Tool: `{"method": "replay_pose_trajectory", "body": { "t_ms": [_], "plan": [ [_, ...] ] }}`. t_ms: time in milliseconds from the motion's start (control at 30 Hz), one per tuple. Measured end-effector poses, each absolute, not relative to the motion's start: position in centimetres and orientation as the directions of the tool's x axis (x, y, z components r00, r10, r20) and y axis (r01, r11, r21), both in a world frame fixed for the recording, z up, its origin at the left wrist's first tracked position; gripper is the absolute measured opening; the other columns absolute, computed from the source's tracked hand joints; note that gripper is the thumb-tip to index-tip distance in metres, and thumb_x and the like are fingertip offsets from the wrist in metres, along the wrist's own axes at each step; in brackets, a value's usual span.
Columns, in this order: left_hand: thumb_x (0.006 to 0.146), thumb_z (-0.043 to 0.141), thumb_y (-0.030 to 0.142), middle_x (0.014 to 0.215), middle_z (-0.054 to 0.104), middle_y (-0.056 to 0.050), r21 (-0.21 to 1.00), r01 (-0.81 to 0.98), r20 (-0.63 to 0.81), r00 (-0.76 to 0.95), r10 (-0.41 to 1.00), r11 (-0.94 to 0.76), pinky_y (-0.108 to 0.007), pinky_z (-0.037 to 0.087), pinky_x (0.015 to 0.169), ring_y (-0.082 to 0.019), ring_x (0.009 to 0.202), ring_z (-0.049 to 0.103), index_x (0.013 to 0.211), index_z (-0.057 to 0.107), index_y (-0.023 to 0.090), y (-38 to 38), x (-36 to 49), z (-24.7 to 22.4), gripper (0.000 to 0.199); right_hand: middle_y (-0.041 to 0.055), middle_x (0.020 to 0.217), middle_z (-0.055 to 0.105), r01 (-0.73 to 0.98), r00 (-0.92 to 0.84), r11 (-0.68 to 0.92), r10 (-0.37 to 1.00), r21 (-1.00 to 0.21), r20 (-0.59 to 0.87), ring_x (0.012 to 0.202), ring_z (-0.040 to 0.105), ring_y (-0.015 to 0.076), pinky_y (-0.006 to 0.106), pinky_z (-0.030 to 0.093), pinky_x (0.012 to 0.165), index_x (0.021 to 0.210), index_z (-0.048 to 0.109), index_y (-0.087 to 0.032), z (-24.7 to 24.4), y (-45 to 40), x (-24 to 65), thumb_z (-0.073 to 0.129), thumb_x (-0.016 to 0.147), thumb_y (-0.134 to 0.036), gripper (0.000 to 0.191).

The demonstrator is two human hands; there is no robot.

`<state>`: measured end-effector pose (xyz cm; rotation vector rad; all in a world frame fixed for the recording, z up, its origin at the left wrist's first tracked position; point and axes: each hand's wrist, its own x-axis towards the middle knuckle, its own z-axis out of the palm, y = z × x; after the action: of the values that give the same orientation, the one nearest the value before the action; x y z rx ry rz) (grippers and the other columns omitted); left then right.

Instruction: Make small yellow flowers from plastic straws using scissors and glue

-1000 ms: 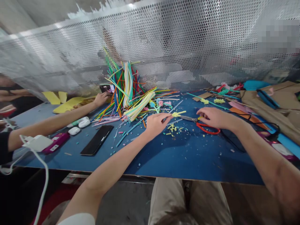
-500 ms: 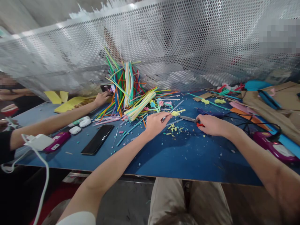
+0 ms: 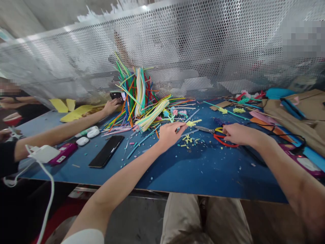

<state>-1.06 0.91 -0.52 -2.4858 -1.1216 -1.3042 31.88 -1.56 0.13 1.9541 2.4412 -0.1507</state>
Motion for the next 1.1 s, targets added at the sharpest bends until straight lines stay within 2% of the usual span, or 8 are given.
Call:
{"method": "replay_pose_trajectory", "body": {
  "t_ms": [200, 367, 567, 700, 833, 967, 1033, 1100],
  "plan": [
    [0.097, 0.065, 0.040, 0.090, 0.080, -0.001, 0.216, 0.668, 0.759, 0.344, 0.552, -0.713, -0.025, 0.052, 0.068, -0.013, 0.071, 0.073, 0.098, 0.081, 0.026, 1.0, -1.1, -0.5, 0.021, 0.0155, 0.088, 0.070, 0.987, -0.159, 0.163, 0.971, 0.009, -0.180, 0.080, 0.069, 0.0321, 0.037, 0.046, 0.062, 0.085, 0.063, -0.019, 1.2, -2.0, 31.8, 0.073, 0.070, -0.024, 0.019],
    [0.097, 0.064, 0.041, 0.088, 0.080, -0.002, 0.217, 0.673, 0.767, 0.331, 0.550, -0.707, -0.025, 0.053, 0.068, -0.014, 0.071, 0.073, 0.098, 0.081, 0.025, 1.2, -1.2, -0.5, 0.023, 0.0114, 0.085, 0.071, 0.988, -0.151, 0.144, 0.956, -0.046, -0.250, 0.073, 0.069, 0.0285, 0.034, 0.044, 0.059, 0.100, 0.065, -0.020, 1.7, -2.6, 31.0, 0.072, 0.068, -0.024, 0.033],
    [0.097, 0.064, 0.041, 0.086, 0.080, -0.003, 0.216, 0.670, 0.778, 0.322, 0.540, -0.710, -0.024, 0.052, 0.066, -0.013, 0.070, 0.073, 0.099, 0.081, 0.023, 1.2, -1.2, -0.4, 0.024, 0.0101, 0.077, 0.068, 0.974, -0.227, 0.223, 0.946, -0.044, -0.231, 0.066, 0.066, 0.0253, 0.033, 0.038, 0.055, 0.078, 0.060, -0.021, 1.9, -2.9, 29.8, 0.071, 0.072, -0.035, 0.019],
    [0.098, 0.063, 0.041, 0.085, 0.080, -0.002, 0.219, 0.690, 0.777, 0.305, 0.550, -0.690, -0.024, 0.049, 0.065, -0.013, 0.068, 0.072, 0.098, 0.080, 0.024, 1.2, -1.3, 0.0, 0.025, 0.0092, 0.073, 0.069, 0.972, -0.232, 0.221, 0.951, -0.079, -0.203, 0.063, 0.065, 0.0242, 0.032, 0.037, 0.055, 0.069, 0.056, -0.022, 2.1, -2.7, 28.7, 0.064, 0.080, -0.043, 0.025],
    [0.099, 0.060, 0.043, 0.083, 0.079, -0.002, 0.249, 0.711, 0.778, 0.258, 0.574, -0.657, -0.024, 0.047, 0.064, -0.011, 0.061, 0.067, 0.097, 0.080, 0.022, 1.3, -1.5, 0.4, 0.028, 0.0063, 0.066, 0.068, 0.929, -0.214, 0.180, 0.974, -0.324, -0.072, 0.063, 0.066, 0.0231, 0.032, 0.042, 0.058, 0.067, 0.055, -0.023, 2.0, -2.6, 27.6, 0.063, 0.083, -0.039, 0.024],
    [0.100, 0.058, 0.043, 0.077, 0.078, 0.000, 0.300, 0.705, 0.778, 0.208, 0.592, -0.642, -0.023, 0.045, 0.060, -0.010, 0.056, 0.062, 0.096, 0.079, 0.021, 1.4, -1.6, 0.7, 0.030, 0.0058, 0.079, 0.072, 0.756, -0.159, 0.223, 0.975, -0.616, 0.158, 0.070, 0.069, 0.0223, 0.032, 0.051, 0.064, 0.094, 0.056, -0.024, 1.2, -2.3, 27.1, 0.060, 0.090, -0.041, 0.018],
    [0.100, 0.058, 0.043, 0.076, 0.078, 0.000, 0.304, 0.704, 0.790, 0.191, 0.583, -0.642, -0.023, 0.045, 0.061, -0.010, 0.055, 0.062, 0.096, 0.079, 0.021, 1.4, -1.6, 0.7, 0.030, 0.0053, 0.081, 0.071, 0.694, -0.094, 0.210, 0.975, -0.688, 0.203, 0.069, 0.069, 0.0222, 0.033, 0.053, 0.062, 0.106, 0.053, -0.024, 0.9, -2.1, 27.1, 0.056, 0.093, -0.052, 0.030],
    [0.100, 0.058, 0.043, 0.075, 0.077, 0.000, 0.302, 0.701, 0.798, 0.185, 0.574, -0.646, -0.023, 0.045, 0.061, -0.010, 0.054, 0.061, 0.097, 0.078, 0.021, 1.3, -1.5, 0.8, 0.030, 0.0050, 0.080, 0.069, 0.690, -0.015, 0.212, 0.960, -0.692, 0.279, 0.069, 0.068, 0.0227, 0.034, 0.053, 0.062, 0.106, 0.052, -0.024, 0.9, -2.2, 27.1, 0.054, 0.092, -0.061, 0.040]
  ]
}}
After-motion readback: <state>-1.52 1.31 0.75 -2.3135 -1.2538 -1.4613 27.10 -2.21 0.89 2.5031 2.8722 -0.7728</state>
